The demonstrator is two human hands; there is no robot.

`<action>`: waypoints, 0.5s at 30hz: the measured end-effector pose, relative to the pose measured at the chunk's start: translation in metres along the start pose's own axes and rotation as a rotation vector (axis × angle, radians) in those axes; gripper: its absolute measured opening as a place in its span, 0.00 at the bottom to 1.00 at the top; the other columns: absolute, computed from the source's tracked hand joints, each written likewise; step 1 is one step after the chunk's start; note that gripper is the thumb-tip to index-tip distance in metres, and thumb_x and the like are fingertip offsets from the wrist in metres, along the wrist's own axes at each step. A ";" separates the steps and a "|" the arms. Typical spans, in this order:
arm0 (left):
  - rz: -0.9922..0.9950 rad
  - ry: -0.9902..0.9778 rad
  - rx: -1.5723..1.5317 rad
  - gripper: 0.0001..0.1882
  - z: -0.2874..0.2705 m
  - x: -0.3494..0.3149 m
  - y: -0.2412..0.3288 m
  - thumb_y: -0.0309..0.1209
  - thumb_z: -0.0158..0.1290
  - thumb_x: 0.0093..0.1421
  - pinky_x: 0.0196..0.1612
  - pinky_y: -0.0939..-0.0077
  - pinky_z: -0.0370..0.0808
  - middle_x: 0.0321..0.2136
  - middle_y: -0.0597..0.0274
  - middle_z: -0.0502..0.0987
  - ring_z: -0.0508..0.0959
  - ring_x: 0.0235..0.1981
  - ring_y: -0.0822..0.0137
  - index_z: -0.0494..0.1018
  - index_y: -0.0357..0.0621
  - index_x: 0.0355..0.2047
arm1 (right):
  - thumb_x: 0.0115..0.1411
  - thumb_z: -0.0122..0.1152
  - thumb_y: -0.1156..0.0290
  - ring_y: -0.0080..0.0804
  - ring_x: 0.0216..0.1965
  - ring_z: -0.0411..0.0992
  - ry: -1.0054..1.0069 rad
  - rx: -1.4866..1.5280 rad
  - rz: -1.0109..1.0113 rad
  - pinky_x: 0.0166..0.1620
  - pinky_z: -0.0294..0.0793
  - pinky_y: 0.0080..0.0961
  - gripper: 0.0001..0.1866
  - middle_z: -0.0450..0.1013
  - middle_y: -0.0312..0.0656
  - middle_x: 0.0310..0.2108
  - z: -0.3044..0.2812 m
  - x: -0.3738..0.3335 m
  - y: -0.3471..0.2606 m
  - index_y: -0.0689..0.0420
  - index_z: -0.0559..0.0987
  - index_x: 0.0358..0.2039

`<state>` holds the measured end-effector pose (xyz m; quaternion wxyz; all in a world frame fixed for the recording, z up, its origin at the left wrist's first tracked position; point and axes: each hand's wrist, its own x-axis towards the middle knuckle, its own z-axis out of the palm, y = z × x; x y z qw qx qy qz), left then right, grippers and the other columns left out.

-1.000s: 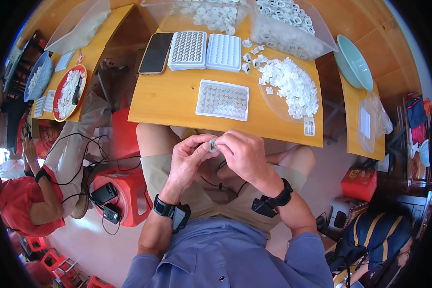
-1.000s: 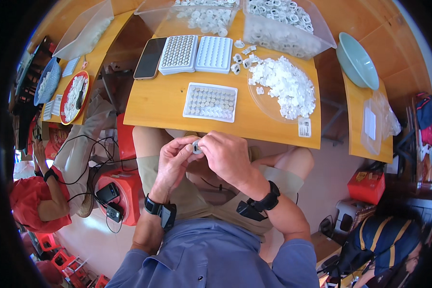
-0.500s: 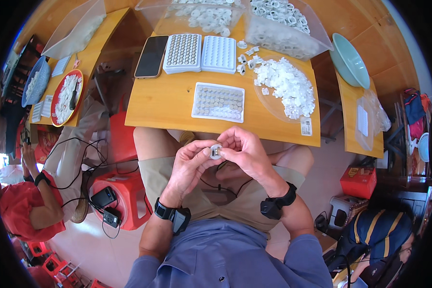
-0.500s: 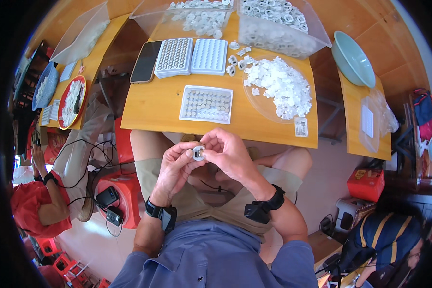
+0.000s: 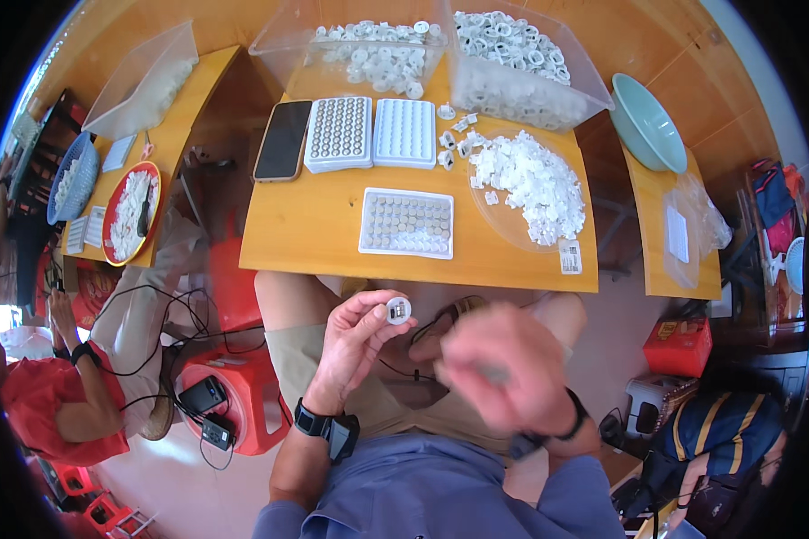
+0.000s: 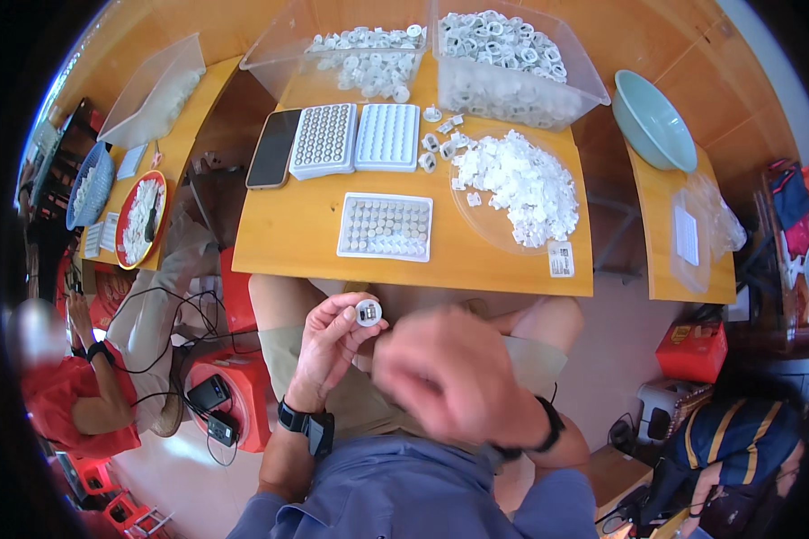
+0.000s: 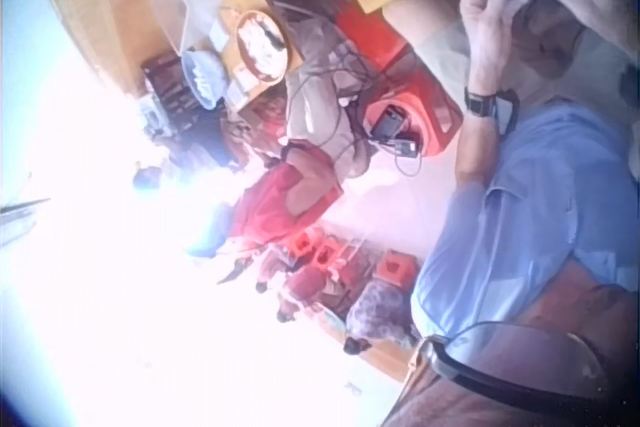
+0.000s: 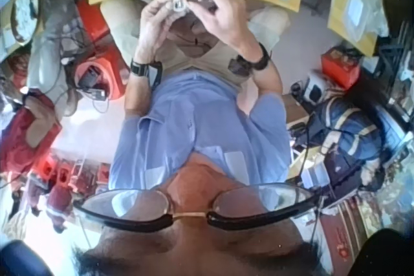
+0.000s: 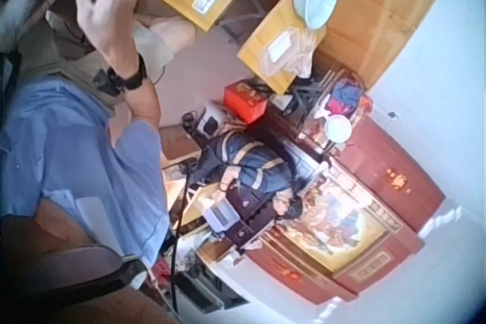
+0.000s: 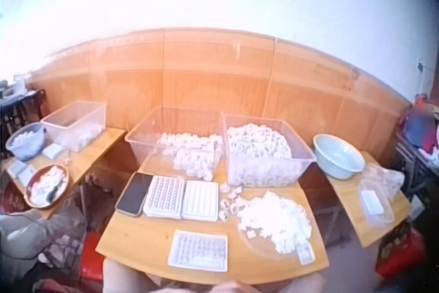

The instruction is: Sorting and inspecting small plastic components into trays at a workshop desk.

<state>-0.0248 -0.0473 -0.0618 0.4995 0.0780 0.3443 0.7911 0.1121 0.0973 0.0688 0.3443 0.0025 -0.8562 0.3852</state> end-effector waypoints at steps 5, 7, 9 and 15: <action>0.026 0.053 -0.042 0.13 -0.006 0.006 0.000 0.25 0.50 0.68 0.50 0.66 0.82 0.46 0.50 0.79 0.82 0.44 0.56 0.73 0.34 0.51 | 0.48 0.68 0.69 0.32 0.30 0.77 -0.390 0.272 -0.565 0.31 0.72 0.28 0.07 0.79 0.44 0.31 -0.061 0.001 -0.061 0.54 0.81 0.28; 0.037 0.012 -0.106 0.15 -0.004 0.015 -0.003 0.25 0.49 0.68 0.55 0.62 0.79 0.47 0.47 0.78 0.81 0.46 0.54 0.70 0.33 0.53 | 0.53 0.64 0.71 0.31 0.29 0.75 -0.291 0.265 -0.442 0.29 0.70 0.25 0.05 0.78 0.46 0.35 -0.060 0.003 -0.087 0.56 0.81 0.31; 0.024 0.012 -0.094 0.15 -0.005 0.019 0.001 0.25 0.49 0.67 0.53 0.65 0.80 0.47 0.48 0.78 0.81 0.45 0.54 0.71 0.33 0.53 | 0.57 0.61 0.73 0.31 0.27 0.73 -0.199 0.259 -0.308 0.27 0.67 0.22 0.06 0.78 0.47 0.38 -0.055 0.001 -0.101 0.58 0.82 0.34; 0.005 -0.047 -0.099 0.15 0.003 0.013 -0.001 0.24 0.50 0.67 0.50 0.68 0.82 0.48 0.49 0.78 0.81 0.45 0.54 0.72 0.34 0.53 | 0.54 0.63 0.70 0.29 0.21 0.69 -0.155 0.632 -0.335 0.22 0.62 0.19 0.09 0.79 0.48 0.30 -0.021 0.019 -0.100 0.63 0.82 0.30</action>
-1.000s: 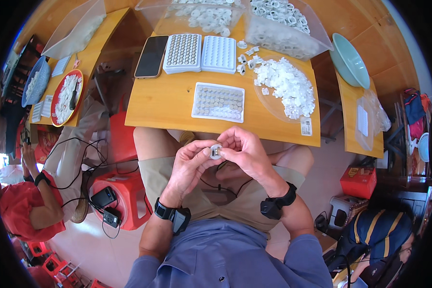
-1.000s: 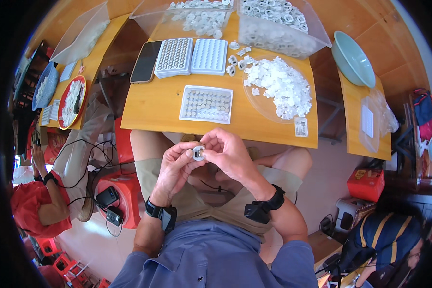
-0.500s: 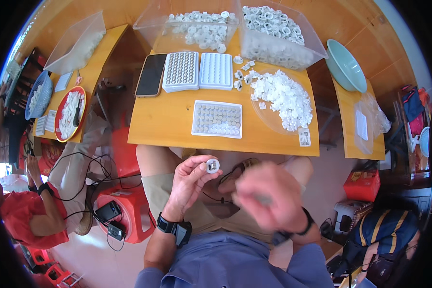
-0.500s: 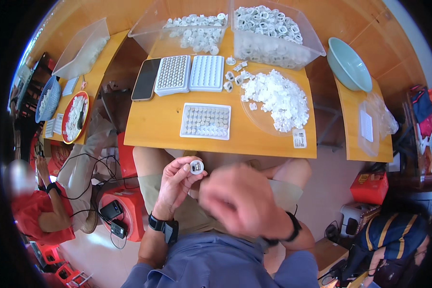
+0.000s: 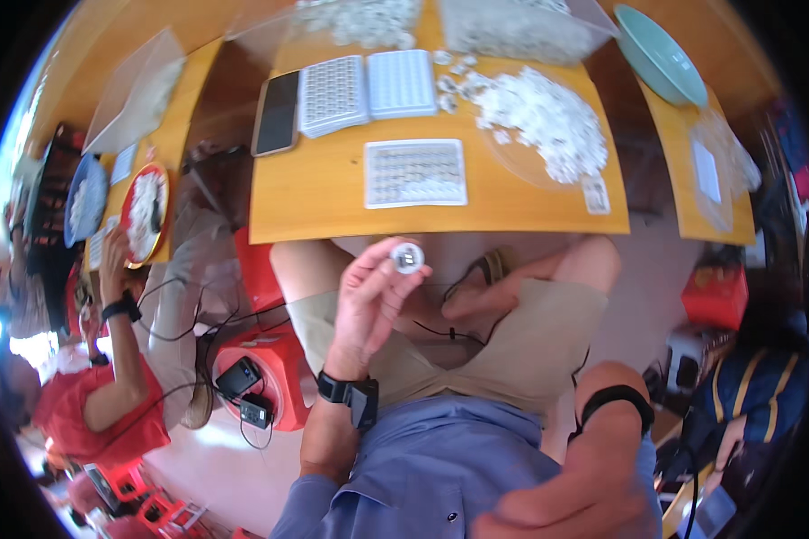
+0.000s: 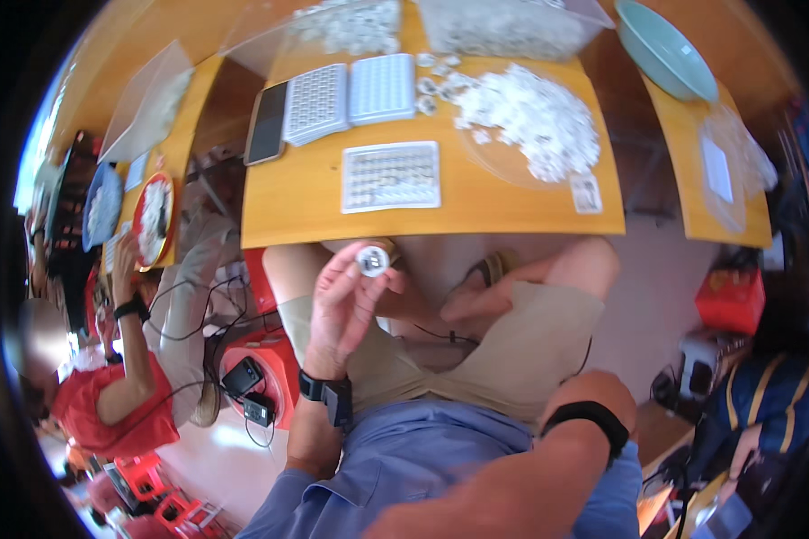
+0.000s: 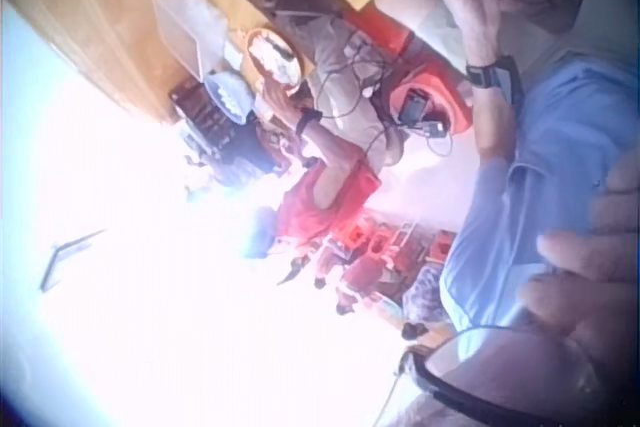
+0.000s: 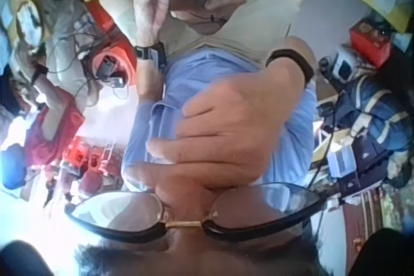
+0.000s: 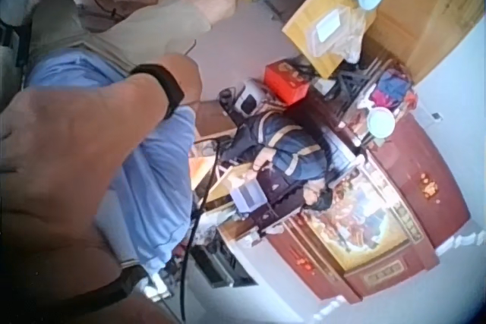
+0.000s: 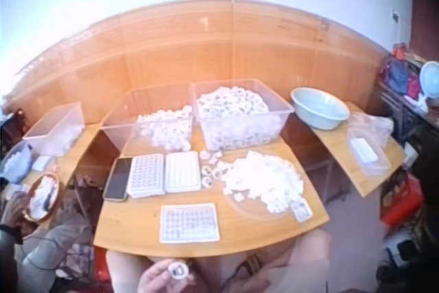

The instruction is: Sorting and inspecting small plastic components into trays at a workshop desk.

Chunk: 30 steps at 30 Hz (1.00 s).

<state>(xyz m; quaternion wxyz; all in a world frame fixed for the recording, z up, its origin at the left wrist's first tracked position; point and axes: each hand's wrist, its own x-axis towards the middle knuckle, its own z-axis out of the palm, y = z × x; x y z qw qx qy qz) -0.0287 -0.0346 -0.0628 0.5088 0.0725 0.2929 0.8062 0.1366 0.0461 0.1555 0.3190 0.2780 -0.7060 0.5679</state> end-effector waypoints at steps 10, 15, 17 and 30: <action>-0.025 -0.171 -0.019 0.15 0.021 -0.017 0.000 0.25 0.53 0.66 0.53 0.66 0.79 0.48 0.51 0.78 0.80 0.48 0.60 0.73 0.37 0.52 | 0.49 0.68 0.80 0.36 0.31 0.76 0.126 -0.849 0.401 0.32 0.76 0.31 0.14 0.77 0.41 0.35 -0.032 -0.066 0.087 0.60 0.79 0.39; -0.061 -0.173 -0.042 0.15 0.019 -0.017 -0.002 0.24 0.55 0.64 0.51 0.66 0.79 0.45 0.55 0.79 0.80 0.47 0.64 0.73 0.39 0.51 | 0.50 0.67 0.80 0.36 0.34 0.75 0.088 -0.788 0.468 0.35 0.76 0.31 0.16 0.75 0.40 0.36 -0.021 -0.079 0.112 0.57 0.78 0.42; -0.052 -0.180 -0.040 0.15 0.014 -0.015 -0.004 0.24 0.58 0.62 0.52 0.66 0.79 0.45 0.54 0.79 0.80 0.47 0.63 0.73 0.39 0.50 | 0.50 0.66 0.81 0.37 0.34 0.76 0.088 -0.769 0.479 0.35 0.76 0.31 0.16 0.74 0.40 0.36 -0.022 -0.079 0.113 0.57 0.78 0.41; -0.093 -0.192 0.046 0.18 0.010 -0.016 0.000 0.25 0.63 0.58 0.50 0.66 0.80 0.43 0.54 0.80 0.81 0.46 0.63 0.73 0.37 0.47 | 0.50 0.65 0.82 0.39 0.31 0.76 0.086 -0.546 0.644 0.32 0.77 0.31 0.15 0.73 0.42 0.34 -0.023 -0.082 0.110 0.58 0.76 0.39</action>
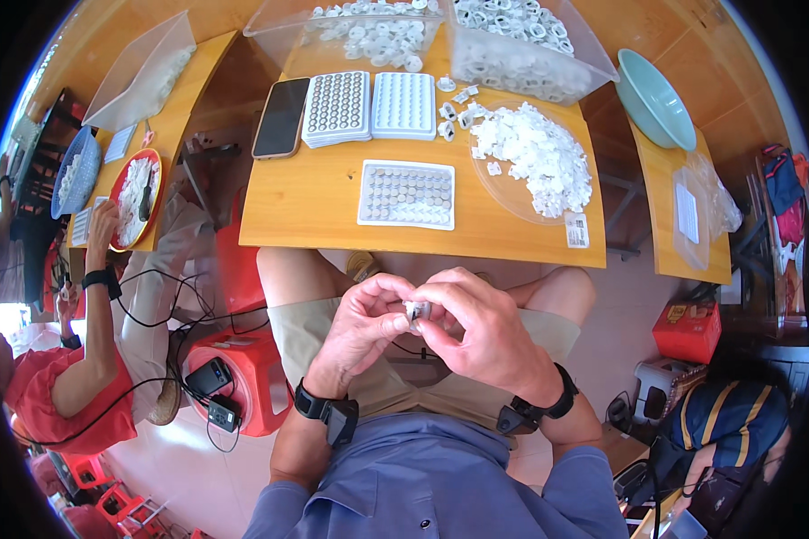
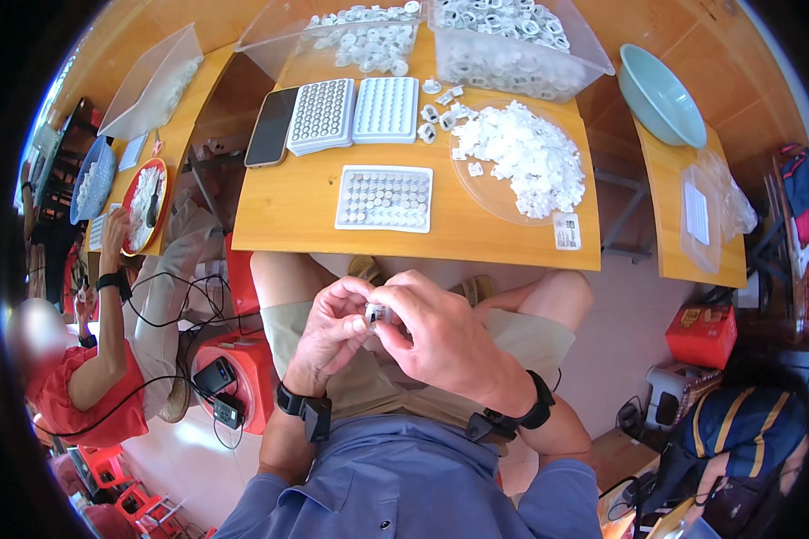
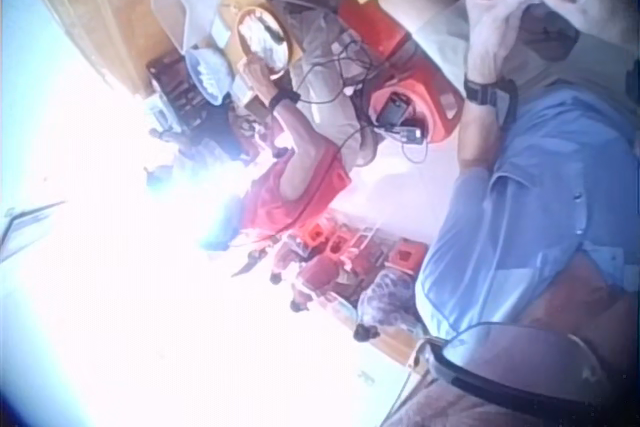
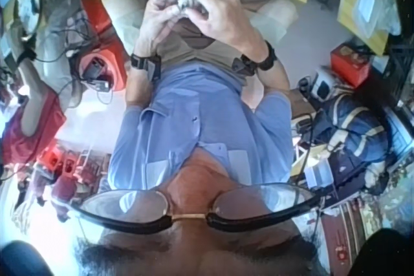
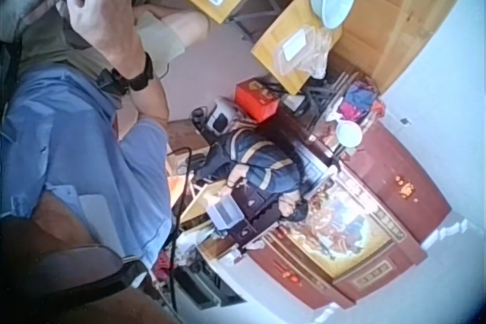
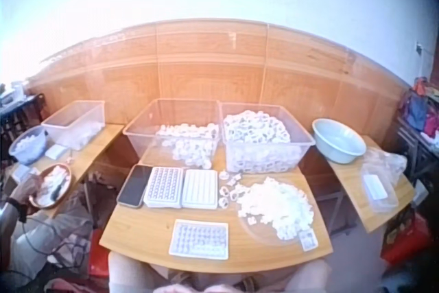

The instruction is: Sorting and inspecting small plastic components into trays at a workshop desk.

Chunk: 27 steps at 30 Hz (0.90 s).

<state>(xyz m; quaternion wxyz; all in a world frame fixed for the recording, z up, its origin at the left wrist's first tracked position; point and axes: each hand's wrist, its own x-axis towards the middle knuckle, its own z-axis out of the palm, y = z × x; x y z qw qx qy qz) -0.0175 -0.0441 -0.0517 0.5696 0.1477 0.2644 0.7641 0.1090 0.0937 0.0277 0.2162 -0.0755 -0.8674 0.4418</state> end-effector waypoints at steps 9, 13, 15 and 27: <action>-0.025 0.007 0.008 0.17 0.000 -0.001 0.005 0.18 0.63 0.55 0.49 0.70 0.80 0.41 0.57 0.80 0.81 0.44 0.64 0.73 0.35 0.45 | 0.49 0.64 0.83 0.41 0.31 0.76 0.011 -0.081 -0.081 0.33 0.77 0.32 0.14 0.73 0.44 0.35 0.004 -0.003 -0.001 0.59 0.76 0.38; -0.052 -0.007 0.045 0.17 0.003 -0.001 0.012 0.18 0.63 0.55 0.49 0.71 0.80 0.41 0.57 0.80 0.82 0.43 0.65 0.74 0.34 0.45 | 0.49 0.64 0.83 0.41 0.31 0.76 0.078 -0.157 -0.203 0.34 0.77 0.31 0.16 0.73 0.45 0.36 0.008 -0.005 0.002 0.61 0.75 0.40; -0.060 -0.006 0.067 0.17 0.004 0.000 0.013 0.18 0.63 0.55 0.49 0.72 0.80 0.41 0.57 0.80 0.82 0.42 0.66 0.74 0.34 0.45 | 0.49 0.64 0.83 0.41 0.32 0.76 0.087 -0.181 -0.202 0.34 0.78 0.31 0.16 0.73 0.46 0.36 0.011 -0.007 0.004 0.62 0.75 0.40; -0.055 0.045 -0.049 0.17 0.007 0.003 0.005 0.21 0.60 0.59 0.48 0.70 0.81 0.42 0.58 0.79 0.81 0.44 0.66 0.74 0.37 0.49 | 0.50 0.67 0.83 0.38 0.32 0.76 0.140 -0.050 -0.124 0.34 0.77 0.29 0.17 0.74 0.44 0.37 0.011 -0.003 0.011 0.60 0.77 0.41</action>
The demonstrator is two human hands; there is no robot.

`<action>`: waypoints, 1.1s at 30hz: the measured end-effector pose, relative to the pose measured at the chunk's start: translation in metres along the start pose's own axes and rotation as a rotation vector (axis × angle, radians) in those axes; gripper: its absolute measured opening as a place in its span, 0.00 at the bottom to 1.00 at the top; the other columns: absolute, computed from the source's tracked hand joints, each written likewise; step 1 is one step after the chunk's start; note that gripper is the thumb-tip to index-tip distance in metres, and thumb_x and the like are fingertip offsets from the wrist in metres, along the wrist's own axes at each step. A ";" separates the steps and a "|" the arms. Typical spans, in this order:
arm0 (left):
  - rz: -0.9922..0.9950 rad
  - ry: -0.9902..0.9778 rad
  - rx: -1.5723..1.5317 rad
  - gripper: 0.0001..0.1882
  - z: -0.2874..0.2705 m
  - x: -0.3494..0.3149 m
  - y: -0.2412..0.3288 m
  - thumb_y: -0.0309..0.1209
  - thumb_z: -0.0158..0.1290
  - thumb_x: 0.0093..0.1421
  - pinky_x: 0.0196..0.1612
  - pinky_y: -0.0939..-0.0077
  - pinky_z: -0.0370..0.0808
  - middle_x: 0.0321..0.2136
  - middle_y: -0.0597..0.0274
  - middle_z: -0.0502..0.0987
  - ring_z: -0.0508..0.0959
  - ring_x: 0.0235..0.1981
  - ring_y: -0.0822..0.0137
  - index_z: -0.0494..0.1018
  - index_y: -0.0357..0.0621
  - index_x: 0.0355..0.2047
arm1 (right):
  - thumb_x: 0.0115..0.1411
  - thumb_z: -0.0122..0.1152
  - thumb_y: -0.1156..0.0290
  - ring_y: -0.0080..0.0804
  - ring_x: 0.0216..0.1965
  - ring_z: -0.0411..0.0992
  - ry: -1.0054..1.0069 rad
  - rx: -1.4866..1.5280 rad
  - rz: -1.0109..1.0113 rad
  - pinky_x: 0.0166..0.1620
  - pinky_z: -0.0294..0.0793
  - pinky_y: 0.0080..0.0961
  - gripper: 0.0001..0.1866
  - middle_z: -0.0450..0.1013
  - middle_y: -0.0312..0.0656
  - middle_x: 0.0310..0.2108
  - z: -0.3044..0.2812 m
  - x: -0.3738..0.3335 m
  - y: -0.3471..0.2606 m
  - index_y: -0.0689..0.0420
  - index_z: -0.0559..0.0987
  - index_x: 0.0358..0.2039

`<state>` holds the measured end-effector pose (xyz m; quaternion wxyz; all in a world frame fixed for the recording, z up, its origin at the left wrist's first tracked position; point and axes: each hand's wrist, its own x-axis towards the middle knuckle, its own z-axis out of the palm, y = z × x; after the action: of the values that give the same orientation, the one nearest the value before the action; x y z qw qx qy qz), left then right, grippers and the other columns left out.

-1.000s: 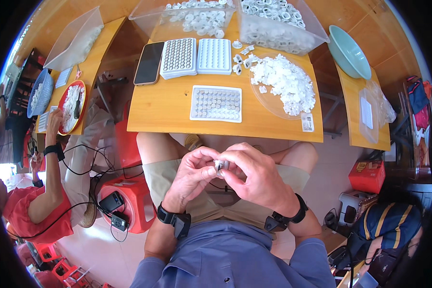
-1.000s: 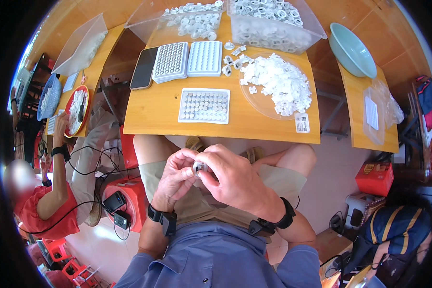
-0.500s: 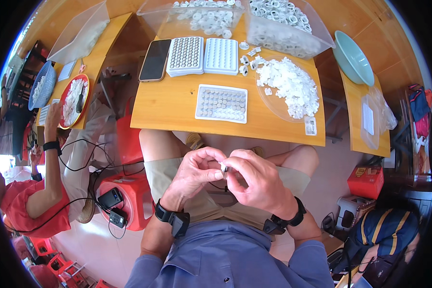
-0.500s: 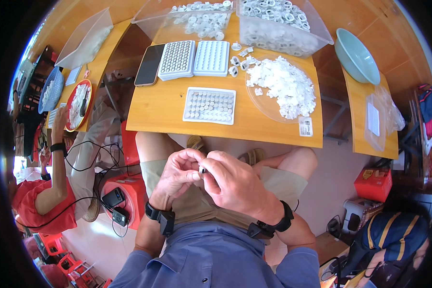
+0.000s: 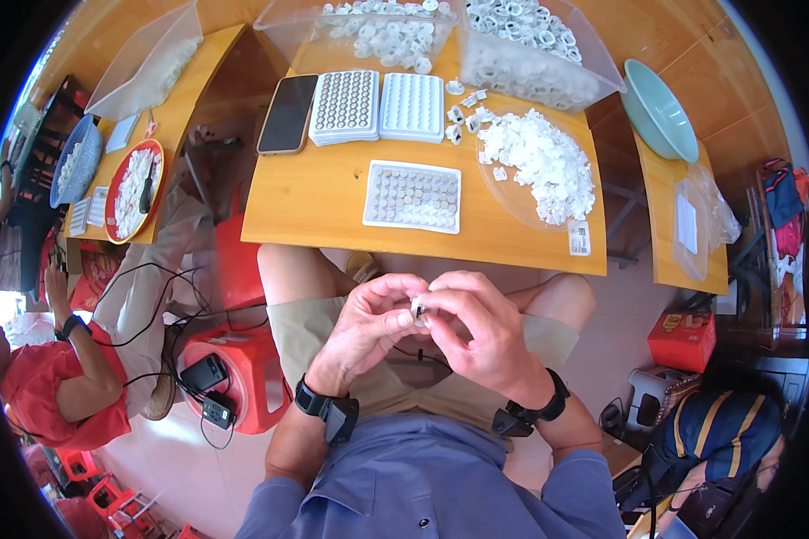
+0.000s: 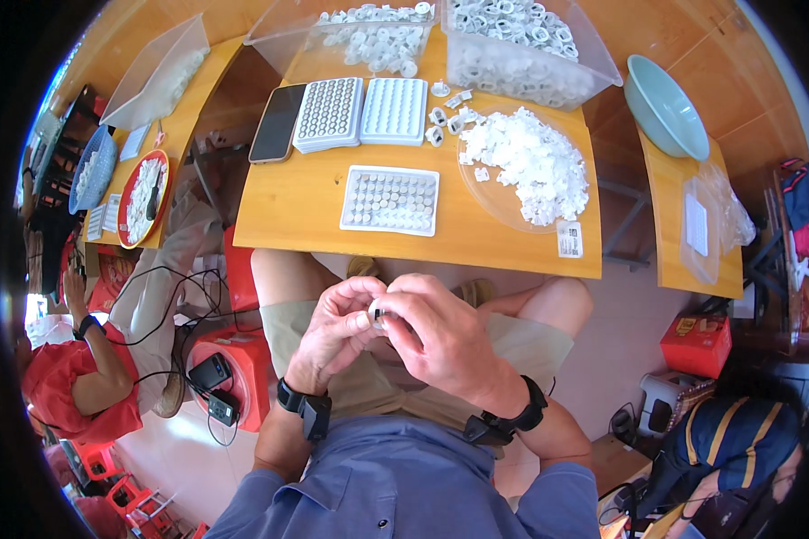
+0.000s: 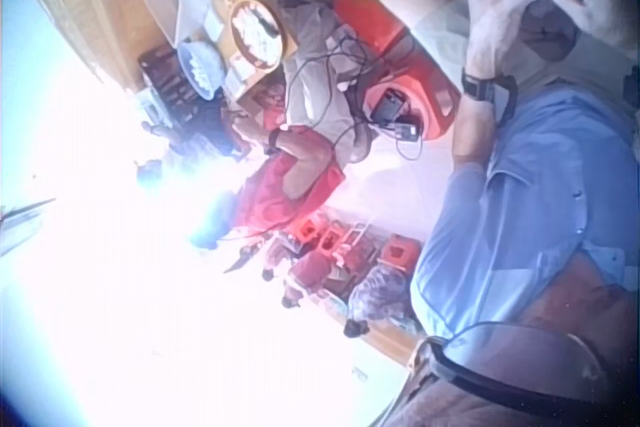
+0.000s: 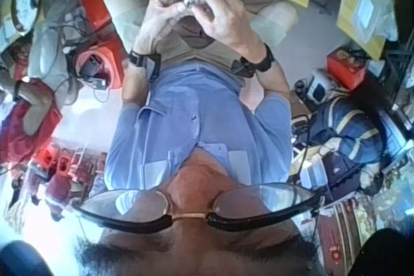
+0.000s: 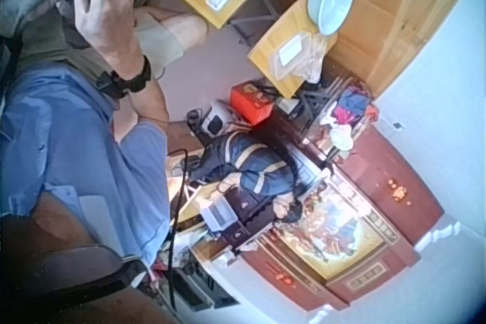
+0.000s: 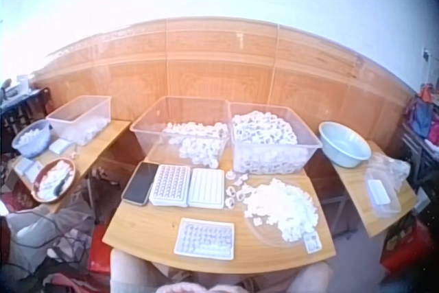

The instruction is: Sorting and inspecting small plastic components into trays at a workshop desk.

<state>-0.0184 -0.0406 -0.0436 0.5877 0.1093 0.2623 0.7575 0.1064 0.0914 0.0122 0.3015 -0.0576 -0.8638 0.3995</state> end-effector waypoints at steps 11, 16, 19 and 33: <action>0.056 0.001 -0.052 0.17 -0.006 0.000 -0.005 0.21 0.59 0.60 0.50 0.70 0.80 0.43 0.57 0.80 0.80 0.45 0.67 0.74 0.37 0.50 | 0.48 0.69 0.81 0.36 0.33 0.75 0.012 -0.002 -0.027 0.35 0.76 0.29 0.16 0.74 0.41 0.39 0.006 -0.002 0.003 0.57 0.78 0.38; 0.081 0.010 -0.040 0.18 -0.008 0.001 -0.009 0.20 0.60 0.59 0.48 0.70 0.80 0.43 0.57 0.80 0.80 0.44 0.67 0.74 0.37 0.50 | 0.46 0.70 0.78 0.33 0.31 0.74 0.028 -0.167 -0.148 0.33 0.74 0.28 0.15 0.75 0.37 0.39 0.003 -0.001 0.008 0.56 0.78 0.37; 0.091 0.012 -0.046 0.17 -0.008 0.001 -0.010 0.20 0.61 0.58 0.48 0.70 0.81 0.43 0.57 0.80 0.80 0.44 0.67 0.75 0.37 0.49 | 0.47 0.70 0.78 0.33 0.31 0.75 -0.007 -0.144 -0.113 0.33 0.74 0.27 0.15 0.76 0.36 0.39 0.000 0.001 0.005 0.56 0.79 0.36; 0.094 -0.029 0.027 0.14 -0.007 0.002 -0.005 0.21 0.64 0.55 0.47 0.69 0.82 0.40 0.57 0.79 0.82 0.40 0.65 0.75 0.36 0.42 | 0.49 0.67 0.82 0.40 0.33 0.76 -0.125 -0.022 0.004 0.35 0.77 0.31 0.13 0.75 0.42 0.37 -0.010 0.008 -0.003 0.58 0.76 0.36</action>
<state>-0.0178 -0.0398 -0.0528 0.5537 0.1403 0.2587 0.7789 0.1062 0.0988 0.0228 0.2453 -0.0376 -0.8853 0.3933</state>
